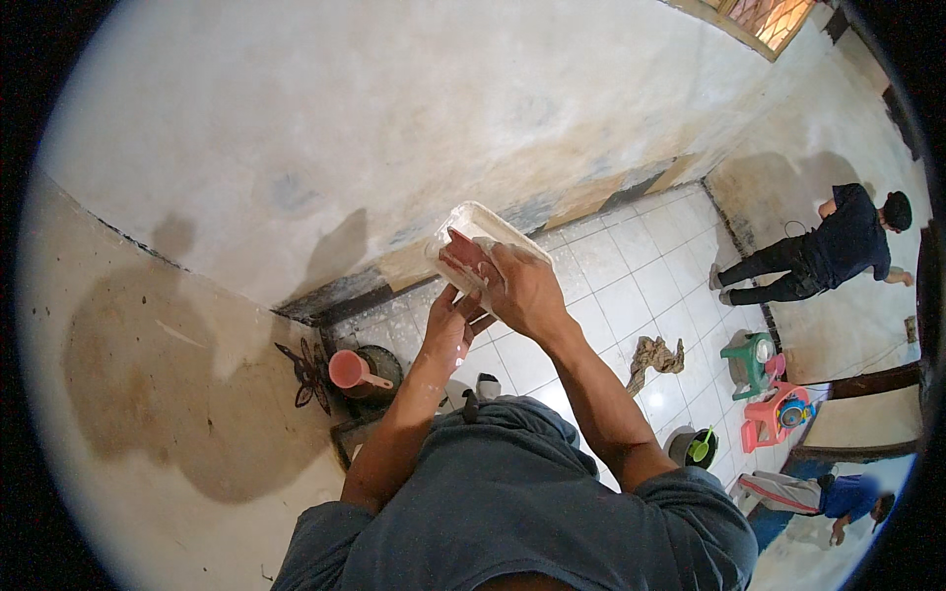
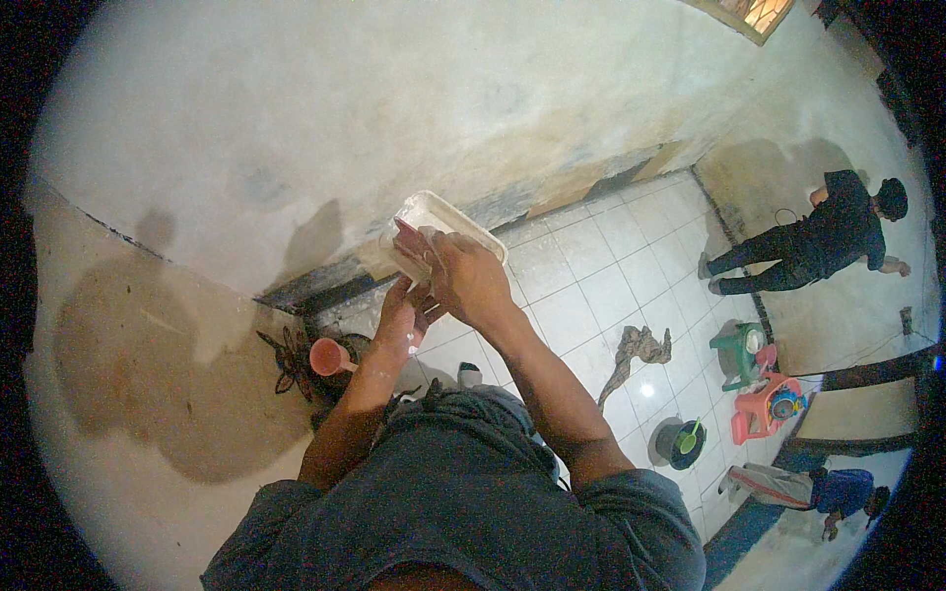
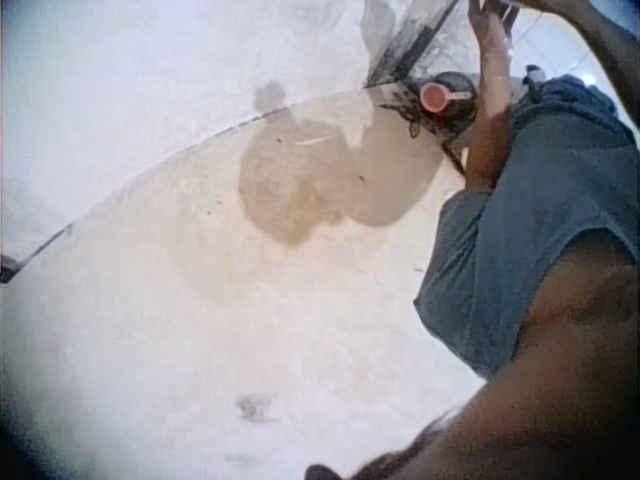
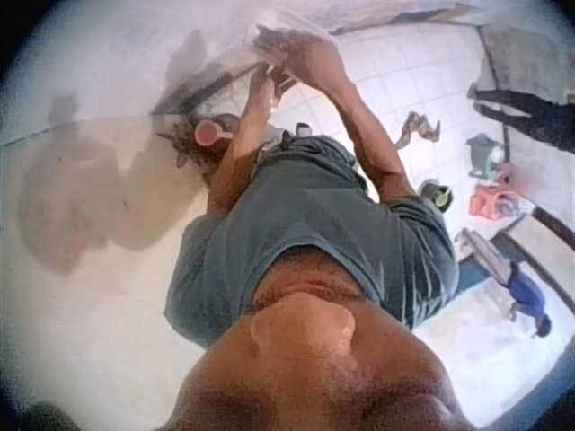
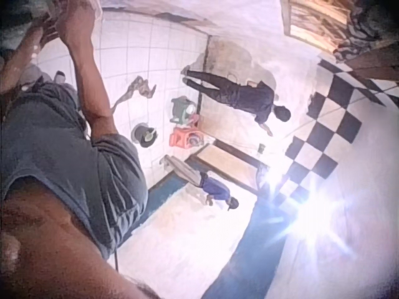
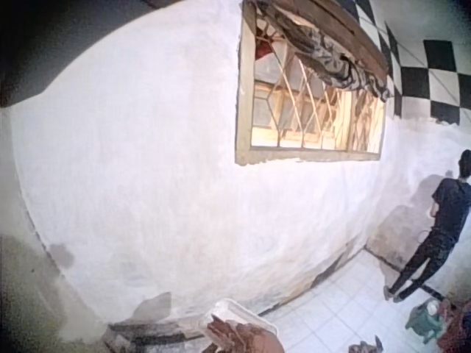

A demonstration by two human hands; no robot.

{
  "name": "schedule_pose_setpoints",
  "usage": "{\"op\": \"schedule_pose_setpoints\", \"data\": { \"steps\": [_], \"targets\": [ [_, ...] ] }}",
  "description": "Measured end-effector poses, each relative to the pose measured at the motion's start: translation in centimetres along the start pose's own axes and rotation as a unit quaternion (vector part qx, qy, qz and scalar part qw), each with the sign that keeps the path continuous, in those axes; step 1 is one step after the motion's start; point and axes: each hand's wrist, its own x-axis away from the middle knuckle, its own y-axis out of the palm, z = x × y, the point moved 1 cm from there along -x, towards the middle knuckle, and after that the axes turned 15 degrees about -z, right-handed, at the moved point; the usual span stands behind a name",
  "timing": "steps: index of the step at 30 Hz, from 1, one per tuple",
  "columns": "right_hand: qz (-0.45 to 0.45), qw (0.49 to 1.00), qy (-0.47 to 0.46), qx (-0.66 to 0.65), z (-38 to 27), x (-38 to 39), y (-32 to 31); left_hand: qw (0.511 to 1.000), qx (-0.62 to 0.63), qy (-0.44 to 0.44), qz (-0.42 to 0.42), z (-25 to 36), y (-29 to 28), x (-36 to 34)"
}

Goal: The person uses a scraper to scoop plaster from a container and apply it to a wall.

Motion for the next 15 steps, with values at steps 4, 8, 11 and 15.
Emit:
{"op": "schedule_pose_setpoints", "data": {
  "steps": [4, 8, 11, 15],
  "targets": [
    [0.029, 0.999, -0.029, -0.004, 0.5, -0.3, -0.7, 1.0, 0.004, -0.006, 0.018, -0.3, 0.7, -0.5],
    [0.011, 1.0, 0.028, -0.002, 1.6, -0.7, -1.6, 1.0, -0.015, 0.016, 0.013, -0.5, 1.1, -0.5],
    [0.002, 0.999, 0.042, -0.012, 2.4, -0.9, -2.3, 0.999, -0.019, 0.022, 0.02, -0.8, 1.4, -0.8],
    [0.006, 0.998, 0.053, -0.029, 3.3, -1.0, -2.7, 0.999, -0.023, 0.03, 0.034, -1.0, 1.4, -1.2]
  ]
}}
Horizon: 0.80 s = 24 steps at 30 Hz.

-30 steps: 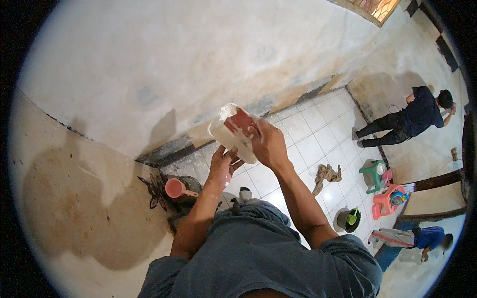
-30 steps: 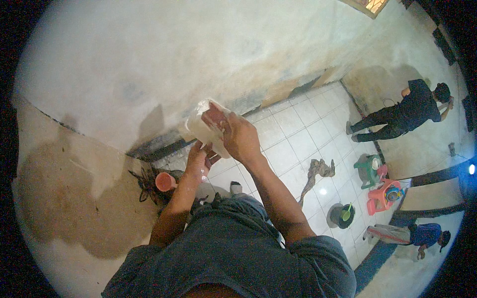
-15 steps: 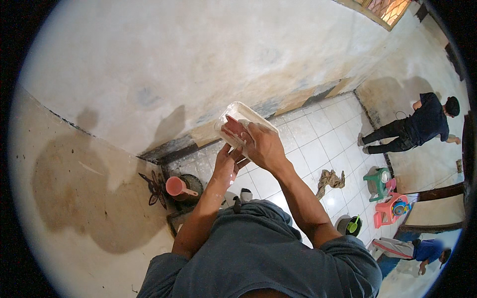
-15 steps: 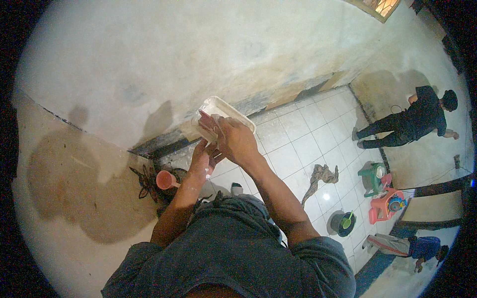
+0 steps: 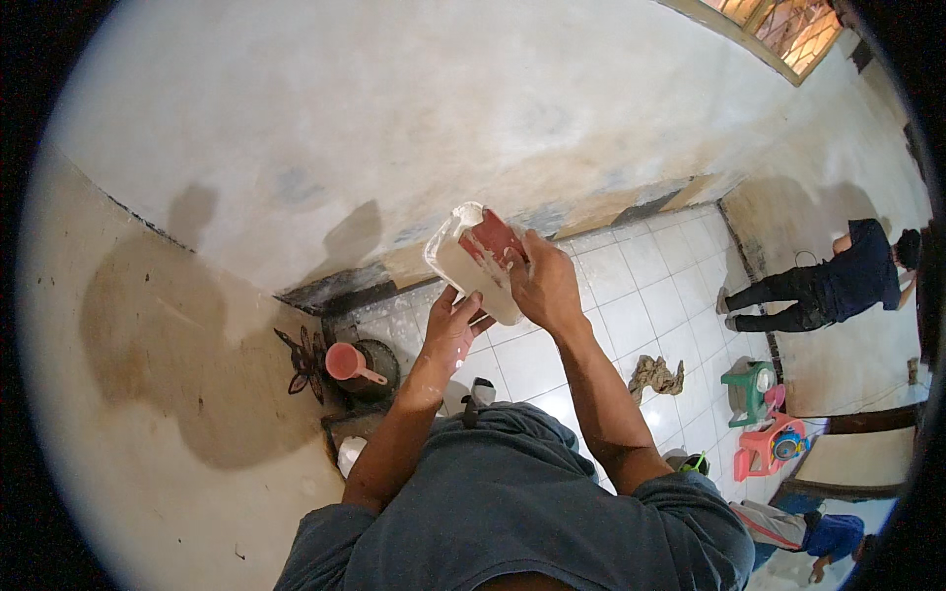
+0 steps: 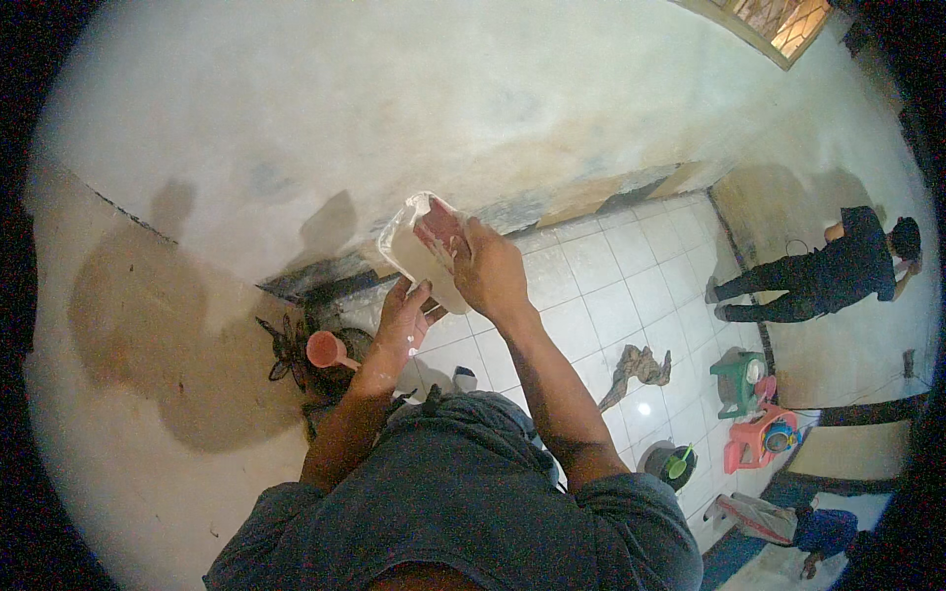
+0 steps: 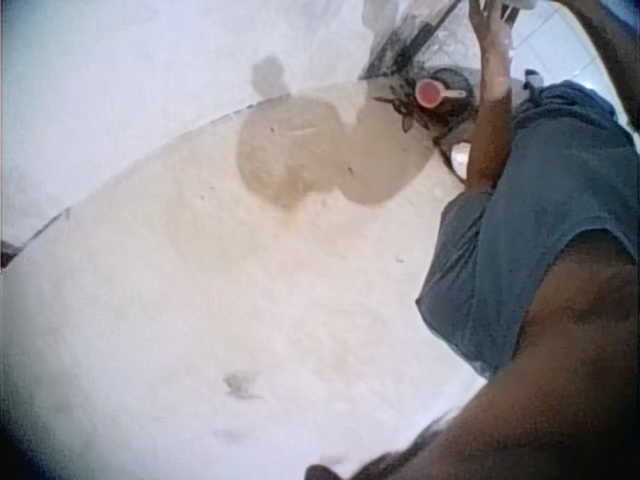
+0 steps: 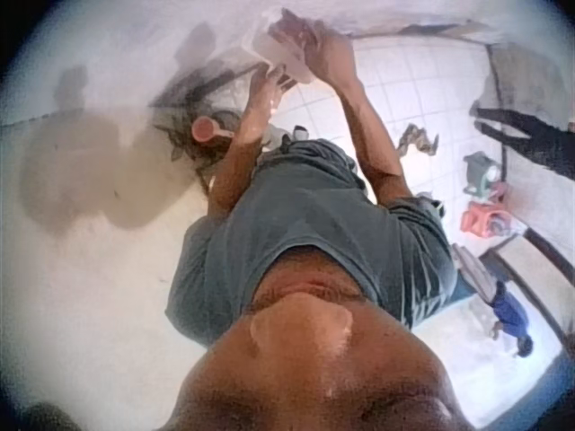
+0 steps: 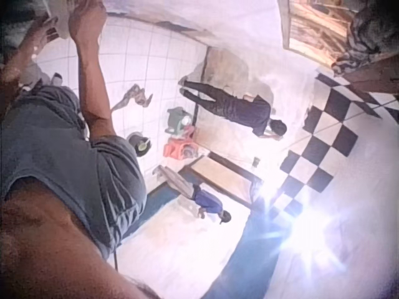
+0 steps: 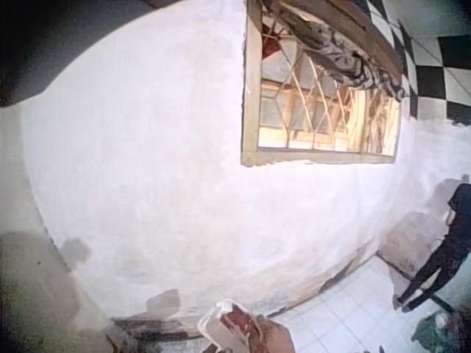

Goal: The person uses a scraper to scoop plaster from a container and apply it to a wall.

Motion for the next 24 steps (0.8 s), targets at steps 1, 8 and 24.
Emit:
{"op": "schedule_pose_setpoints", "data": {
  "steps": [1, 8, 24],
  "targets": [
    [-0.015, 1.0, 0.013, -0.015, 0.0, 0.0, -0.1, 1.0, 0.006, 0.003, -0.007, 0.0, 0.1, 0.0],
    [-0.051, 0.996, -0.068, 0.003, 1.3, -0.3, -0.4, 1.0, 0.008, 0.02, 0.012, -0.6, 1.3, -0.3],
    [0.007, 0.997, -0.049, -0.057, 4.2, -0.1, -0.9, 0.999, -0.033, 0.039, 0.002, -1.6, 2.4, 0.2]
  ]
}}
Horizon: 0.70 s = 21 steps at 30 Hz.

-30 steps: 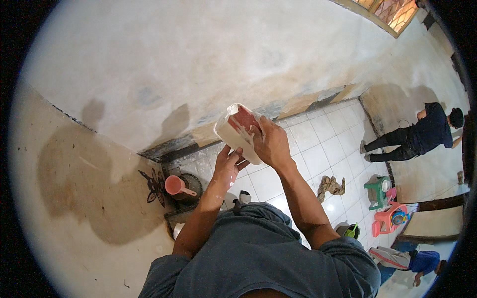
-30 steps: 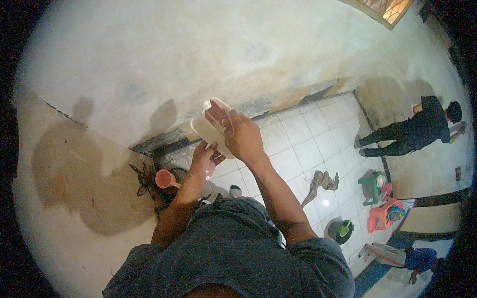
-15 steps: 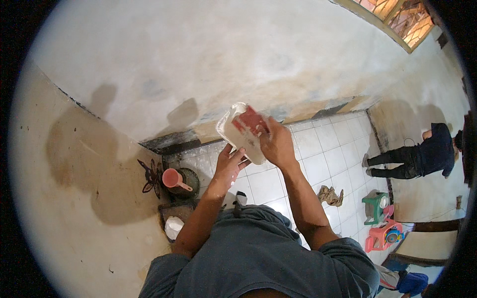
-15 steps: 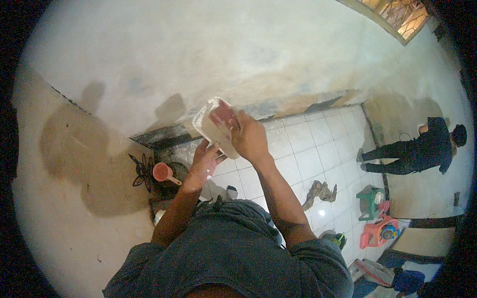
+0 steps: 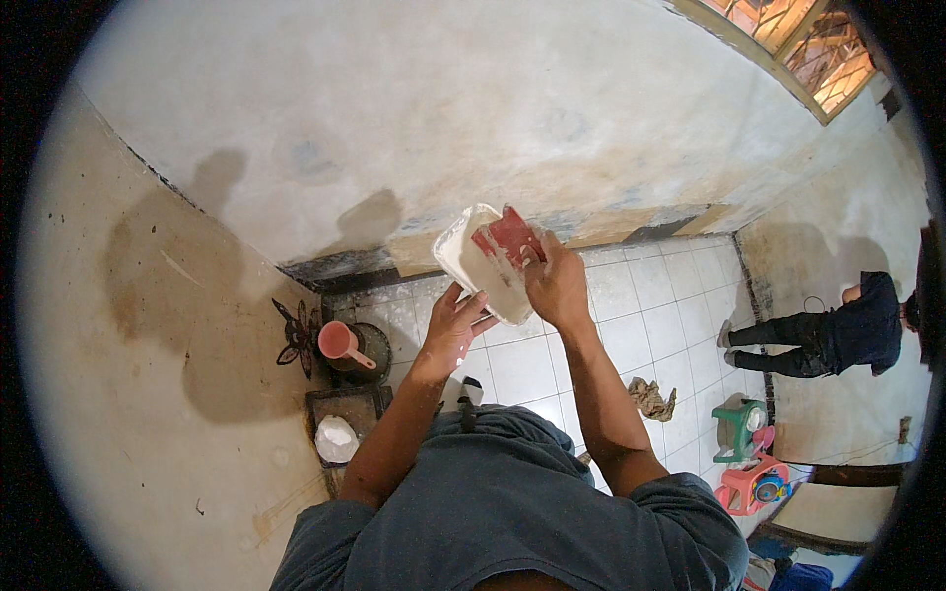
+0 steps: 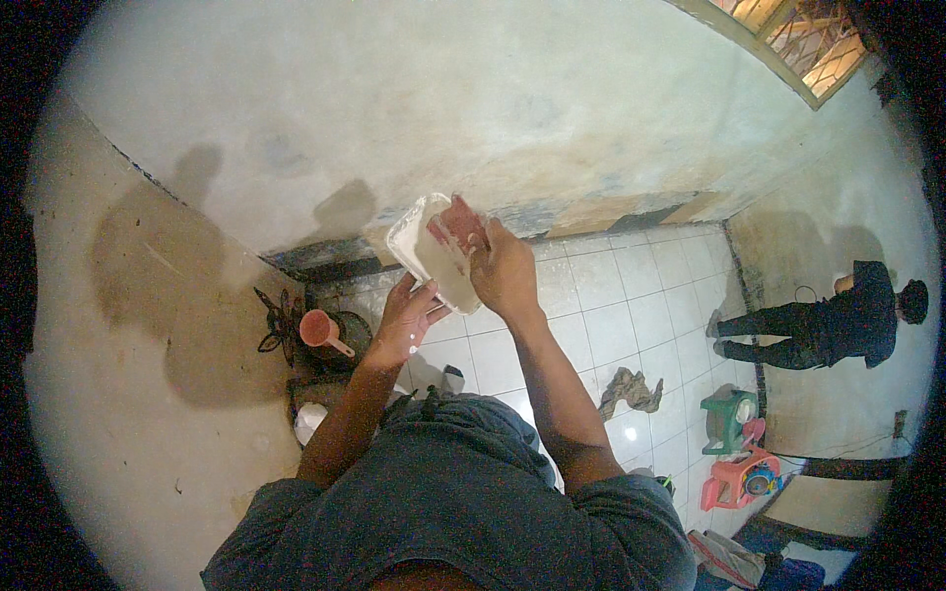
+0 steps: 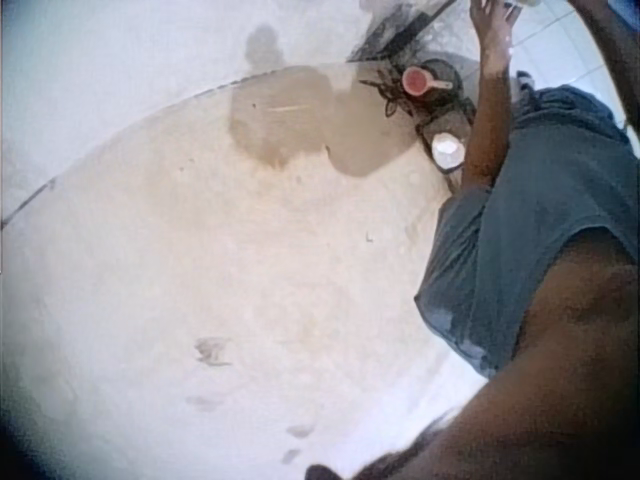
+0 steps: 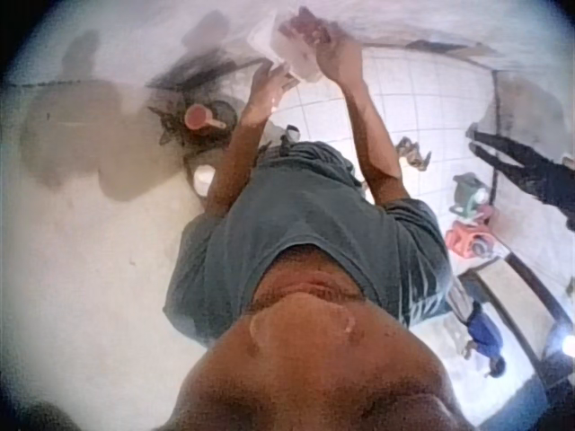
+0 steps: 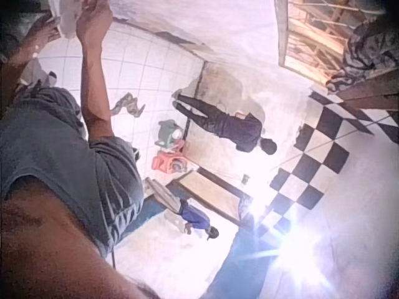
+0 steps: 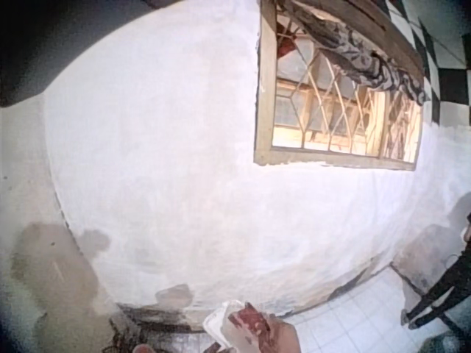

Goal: The person uses a scraper to scoop plaster from a container and apply it to a wall.

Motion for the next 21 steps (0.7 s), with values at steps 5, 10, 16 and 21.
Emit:
{"op": "schedule_pose_setpoints", "data": {
  "steps": [5, 10, 16, 21],
  "targets": [
    [-0.034, 0.999, 0.004, 0.015, -0.1, 0.3, 1.1, 1.0, 0.003, -0.009, 0.022, -0.5, -0.1, 0.4],
    [-0.05, 0.998, -0.033, 0.032, -1.8, 0.6, 1.7, 1.0, 0.021, 0.0, 0.009, -1.0, -0.6, 0.4],
    [-0.055, 0.995, -0.083, 0.026, -3.1, 1.1, 1.3, 0.999, 0.034, 0.006, 0.005, -1.1, -0.7, 0.5],
    [-0.072, 0.992, -0.072, 0.072, -2.8, 1.2, 1.7, 0.999, 0.036, 0.012, 0.02, -1.0, -0.9, 0.8]
  ]
}}
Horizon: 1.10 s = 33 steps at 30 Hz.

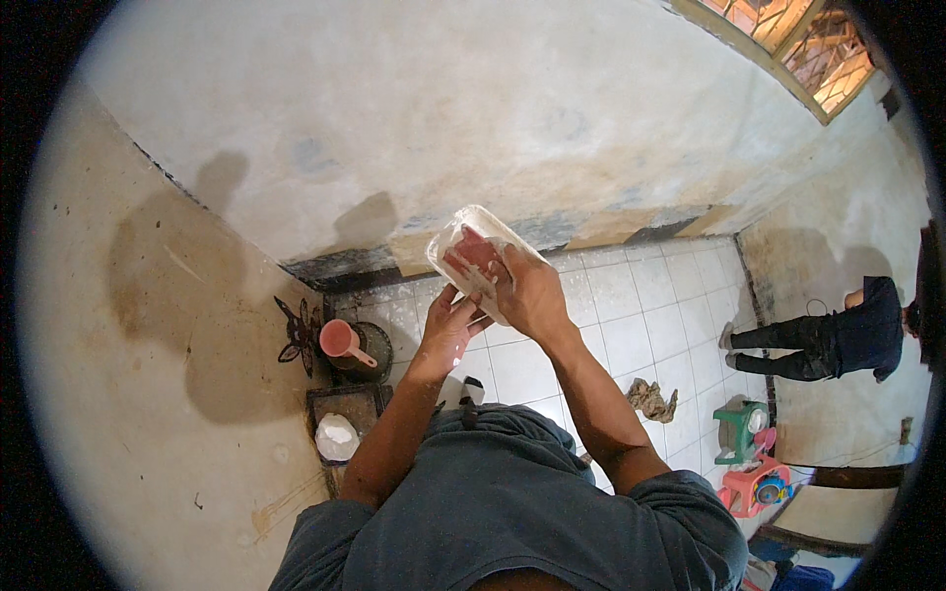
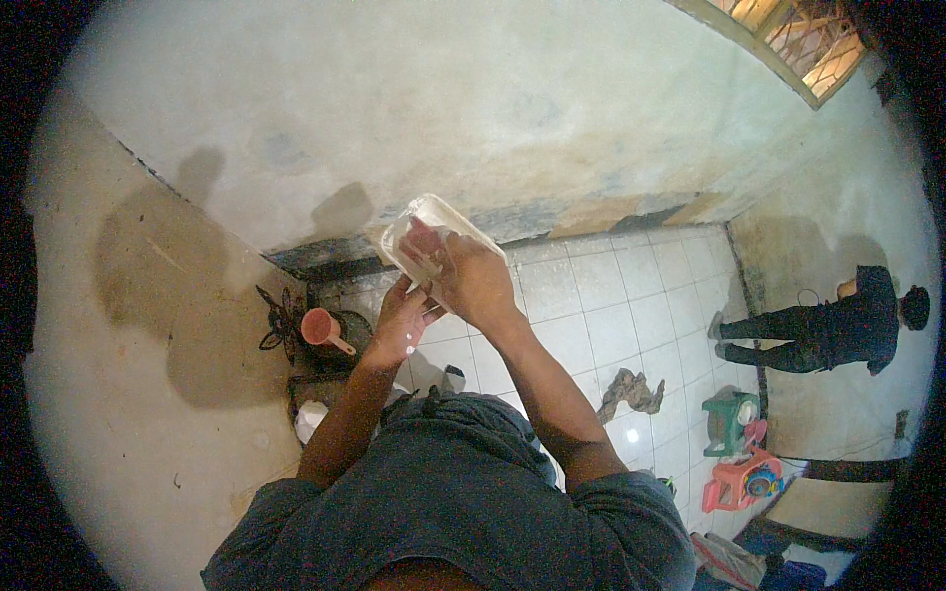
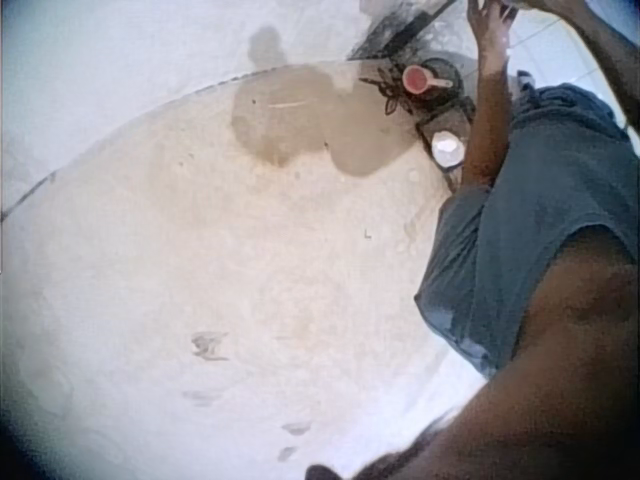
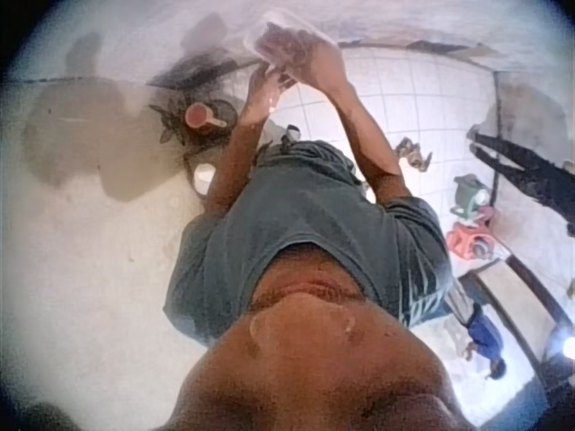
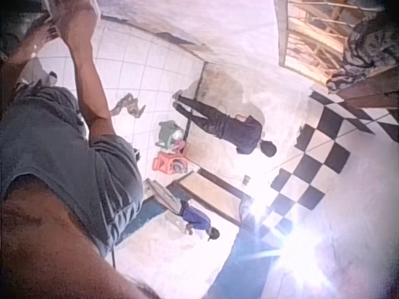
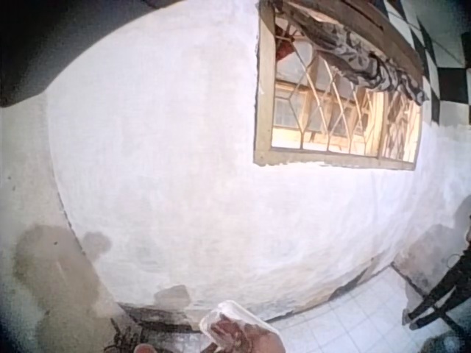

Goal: The person uses a scraper to scoop plaster from a container and apply it to a wall.

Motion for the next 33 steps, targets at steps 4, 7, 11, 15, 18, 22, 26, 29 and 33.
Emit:
{"op": "schedule_pose_setpoints", "data": {
  "steps": [4, 7, 11, 15, 18, 22, 26, 29, 33],
  "targets": [
    [0.014, 0.999, 0.039, -0.024, 1.4, -0.3, -0.6, 1.0, -0.022, -0.01, 0.012, 0.2, 0.2, 0.4],
    [0.07, 0.997, 0.029, -0.026, 1.5, -0.6, -1.7, 1.0, -0.028, -0.006, 0.003, 0.3, 0.4, 0.7],
    [0.085, 0.995, 0.037, 0.023, 1.9, -0.9, -2.2, 0.999, -0.031, -0.015, 0.002, 0.2, 0.5, 0.8],
    [0.069, 0.996, 0.002, 0.056, 1.8, -0.2, -1.0, 0.999, -0.039, -0.016, 0.001, 0.5, 1.0, 1.0],
    [-0.02, 0.996, 0.035, 0.074, 0.9, 0.5, -0.1, 0.999, -0.032, -0.004, -0.007, 0.2, 0.4, 1.0],
    [-0.007, 0.996, -0.021, 0.089, -0.2, 1.3, 0.6, 1.0, -0.009, 0.001, -0.003, 0.5, 1.1, 1.0],
    [0.014, 0.997, -0.037, 0.067, -1.3, 1.5, 0.3, 1.0, 0.005, 0.01, 0.007, 0.4, 0.6, 1.3],
    [-0.003, 0.999, -0.008, 0.042, -0.7, 1.7, 0.0, 1.0, 0.015, 0.01, 0.003, 0.5, 0.8, 1.5],
    [-0.003, 0.999, -0.032, 0.017, -1.3, 1.8, 0.5, 1.0, 0.008, 0.011, -0.001, 0.2, 0.5, 1.4]
  ]
}}
